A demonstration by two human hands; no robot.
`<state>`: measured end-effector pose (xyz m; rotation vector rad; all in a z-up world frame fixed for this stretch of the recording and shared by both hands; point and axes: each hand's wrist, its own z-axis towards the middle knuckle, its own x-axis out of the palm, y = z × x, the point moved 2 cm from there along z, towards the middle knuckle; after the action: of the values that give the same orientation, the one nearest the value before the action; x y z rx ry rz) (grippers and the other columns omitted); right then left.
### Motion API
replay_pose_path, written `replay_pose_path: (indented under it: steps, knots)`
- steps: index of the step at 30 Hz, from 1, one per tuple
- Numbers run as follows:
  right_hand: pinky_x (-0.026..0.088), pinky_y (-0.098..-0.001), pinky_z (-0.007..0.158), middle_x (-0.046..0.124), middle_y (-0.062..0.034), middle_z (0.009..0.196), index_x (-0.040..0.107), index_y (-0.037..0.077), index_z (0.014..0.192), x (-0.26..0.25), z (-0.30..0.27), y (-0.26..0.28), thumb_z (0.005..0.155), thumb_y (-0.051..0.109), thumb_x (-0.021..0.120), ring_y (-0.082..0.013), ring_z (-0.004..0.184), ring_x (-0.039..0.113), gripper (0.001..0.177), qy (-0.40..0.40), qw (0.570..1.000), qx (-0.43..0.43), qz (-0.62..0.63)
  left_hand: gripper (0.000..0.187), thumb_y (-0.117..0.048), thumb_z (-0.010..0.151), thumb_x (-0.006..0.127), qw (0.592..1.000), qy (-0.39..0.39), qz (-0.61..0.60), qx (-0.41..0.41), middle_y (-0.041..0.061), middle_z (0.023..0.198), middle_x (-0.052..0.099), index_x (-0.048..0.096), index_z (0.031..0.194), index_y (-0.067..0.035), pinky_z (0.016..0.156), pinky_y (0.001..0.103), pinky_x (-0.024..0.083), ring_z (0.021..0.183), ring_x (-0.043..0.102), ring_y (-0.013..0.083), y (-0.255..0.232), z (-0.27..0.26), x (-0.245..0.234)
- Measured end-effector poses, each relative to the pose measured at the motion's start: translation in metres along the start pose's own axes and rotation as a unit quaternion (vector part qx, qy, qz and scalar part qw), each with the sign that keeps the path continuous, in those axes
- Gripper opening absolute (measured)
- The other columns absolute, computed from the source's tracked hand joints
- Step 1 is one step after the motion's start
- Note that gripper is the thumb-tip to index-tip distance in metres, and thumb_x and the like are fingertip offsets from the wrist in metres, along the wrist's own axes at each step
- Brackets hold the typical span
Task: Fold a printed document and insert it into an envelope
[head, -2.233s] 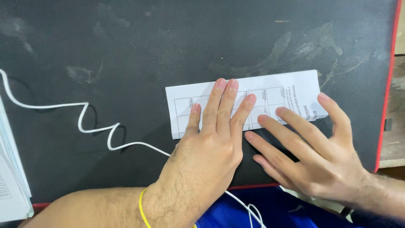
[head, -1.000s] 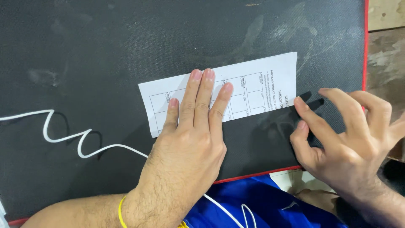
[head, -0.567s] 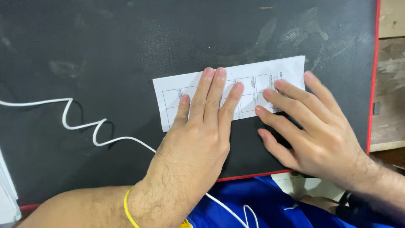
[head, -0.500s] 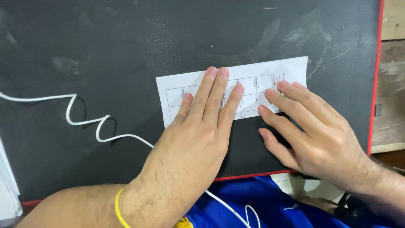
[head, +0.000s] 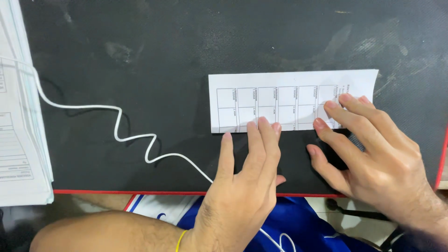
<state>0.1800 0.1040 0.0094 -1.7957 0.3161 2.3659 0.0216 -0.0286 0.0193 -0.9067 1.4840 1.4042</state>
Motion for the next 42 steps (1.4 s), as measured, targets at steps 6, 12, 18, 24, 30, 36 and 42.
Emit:
replay_pose_path:
  steps: [6, 12, 18, 24, 30, 36, 42]
  knots:
    - [0.06, -0.056, 0.108, 0.074, -0.0234, 0.124, 0.077, 0.0, 0.11, 0.002, -0.005, 0.001, 0.098, 0.018, 0.078, -0.0449, 0.116, 0.073, 0.022, -0.012, 1.0, 0.02, 0.006, 0.088, -0.079, 0.105, 0.041, 0.999, 0.004, 0.049, -0.02, 0.007, 0.142, 0.061, 0.058, 0.147, -0.004, 0.103, 0.038, 0.047, 0.129, 0.052, 0.0195, -0.008, -0.004, 0.001]
    - [0.063, -0.0554, 0.105, 0.075, -0.0227, 0.123, 0.079, 0.0, 0.107, 0.006, -0.007, 0.001, 0.099, 0.019, 0.078, -0.0435, 0.116, 0.074, 0.021, -0.023, 0.999, 0.023, -0.01, 0.093, -0.086, 0.101, 0.049, 0.997, 0.011, 0.031, -0.07, 0.009, 0.14, 0.063, 0.062, 0.144, -0.004, 0.104, 0.039, 0.049, 0.131, 0.058, 0.0209, -0.005, -0.011, 0.004]
    - [0.063, -0.0573, 0.106, 0.076, -0.0219, 0.122, 0.08, 0.001, 0.106, 0.006, -0.007, 0.002, 0.098, 0.015, 0.081, -0.0438, 0.117, 0.074, 0.016, -0.027, 0.999, 0.03, -0.006, 0.088, -0.083, 0.103, 0.047, 0.994, 0.026, 0.048, -0.09, 0.007, 0.139, 0.066, 0.065, 0.142, -0.007, 0.103, 0.04, 0.049, 0.13, 0.059, 0.0188, -0.002, -0.019, 0.006]
    - [0.062, -0.0591, 0.107, 0.077, -0.0224, 0.123, 0.079, 0.001, 0.106, 0.006, -0.007, 0.003, 0.099, 0.014, 0.079, -0.0441, 0.118, 0.075, 0.015, -0.024, 0.999, 0.034, -0.007, 0.078, -0.074, 0.106, 0.05, 0.989, 0.035, 0.038, -0.135, 0.009, 0.14, 0.064, 0.065, 0.142, -0.007, 0.101, 0.04, 0.05, 0.119, 0.064, 0.0187, -0.007, -0.02, 0.006]
    - [0.061, -0.0621, 0.106, 0.076, -0.0247, 0.121, 0.08, 0.0, 0.104, 0.009, -0.009, 0.001, 0.099, 0.015, 0.077, -0.0459, 0.115, 0.076, 0.016, -0.038, 0.999, 0.033, 0.0, 0.067, -0.058, 0.108, 0.035, 0.983, 0.042, 0.085, -0.157, 0.007, 0.135, 0.069, 0.068, 0.141, -0.01, 0.1, 0.038, 0.05, 0.117, 0.065, 0.0163, -0.011, -0.019, 0.003]
    - [0.055, -0.0645, 0.11, 0.077, -0.0221, 0.122, 0.08, 0.003, 0.104, 0.007, -0.01, 0.001, 0.098, 0.016, 0.078, -0.0434, 0.116, 0.077, 0.015, -0.026, 0.999, 0.032, -0.009, 0.069, -0.058, 0.1, 0.044, 0.98, 0.046, 0.086, -0.174, 0.007, 0.135, 0.069, 0.068, 0.139, -0.007, 0.099, 0.036, 0.051, 0.108, 0.067, 0.0143, -0.013, -0.017, 0.003]
    - [0.049, -0.067, 0.114, 0.079, -0.0206, 0.12, 0.08, 0.004, 0.103, 0.004, -0.006, 0.0, 0.098, 0.019, 0.078, -0.0423, 0.114, 0.077, 0.016, -0.014, 0.999, 0.019, -0.023, 0.066, -0.052, 0.1, 0.04, 0.977, 0.049, 0.093, -0.184, 0.009, 0.134, 0.07, 0.069, 0.139, -0.007, 0.101, 0.037, 0.05, 0.107, 0.067, 0.0167, -0.017, -0.017, 0.003]
